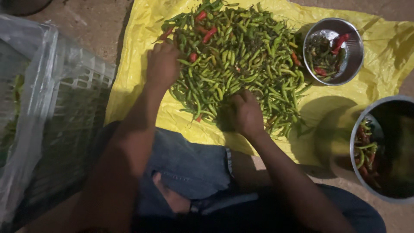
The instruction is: The person sits on the floor in front of a pile of green and red chili peppers spread on a yellow tarp. They pick up chilies, pluck off the stems by hand, drop the trimmed peppers into a metal pot beside them, and place discarded stems and bad peppers into a smaller bowl.
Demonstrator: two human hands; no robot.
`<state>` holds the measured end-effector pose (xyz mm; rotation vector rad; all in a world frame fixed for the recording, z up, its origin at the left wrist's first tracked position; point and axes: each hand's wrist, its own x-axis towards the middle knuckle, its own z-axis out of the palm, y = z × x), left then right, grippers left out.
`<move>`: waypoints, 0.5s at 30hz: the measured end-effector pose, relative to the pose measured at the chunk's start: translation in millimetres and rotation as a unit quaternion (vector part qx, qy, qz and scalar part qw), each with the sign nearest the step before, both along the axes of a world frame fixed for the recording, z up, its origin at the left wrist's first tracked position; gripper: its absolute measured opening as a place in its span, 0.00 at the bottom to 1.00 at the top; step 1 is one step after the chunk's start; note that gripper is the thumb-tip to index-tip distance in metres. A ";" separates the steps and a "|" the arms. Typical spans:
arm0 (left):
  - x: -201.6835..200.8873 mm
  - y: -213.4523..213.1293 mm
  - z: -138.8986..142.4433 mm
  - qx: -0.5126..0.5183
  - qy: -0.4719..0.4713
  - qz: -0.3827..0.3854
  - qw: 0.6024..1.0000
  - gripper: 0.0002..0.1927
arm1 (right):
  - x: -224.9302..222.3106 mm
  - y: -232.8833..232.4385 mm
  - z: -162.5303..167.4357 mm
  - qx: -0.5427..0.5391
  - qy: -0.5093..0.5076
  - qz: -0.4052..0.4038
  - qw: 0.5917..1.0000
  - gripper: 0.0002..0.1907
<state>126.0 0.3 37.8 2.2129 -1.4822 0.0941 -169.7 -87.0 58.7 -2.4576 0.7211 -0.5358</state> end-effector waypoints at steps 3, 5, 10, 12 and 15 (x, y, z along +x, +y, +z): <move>8.0 -6.5 -6.6 -0.012 0.010 -0.024 1.000 0.12 | 0.3 0.3 2.6 -0.034 -0.016 0.014 0.999 0.11; 15.9 -4.3 -8.9 0.010 0.090 -0.014 0.996 0.07 | -0.5 0.2 4.5 -0.022 -0.011 0.014 1.000 0.11; 43.6 9.7 -10.6 -0.212 0.198 0.101 0.952 0.11 | 0.0 -0.8 6.2 -0.016 -0.001 0.016 1.000 0.12; 51.2 13.4 -12.8 -0.208 0.194 0.124 0.951 0.09 | 0.0 -0.6 5.6 -0.018 0.003 0.016 1.000 0.11; 50.7 9.7 -19.6 -0.107 0.147 0.154 0.971 0.10 | -0.6 0.1 3.7 -0.026 0.010 0.010 1.000 0.12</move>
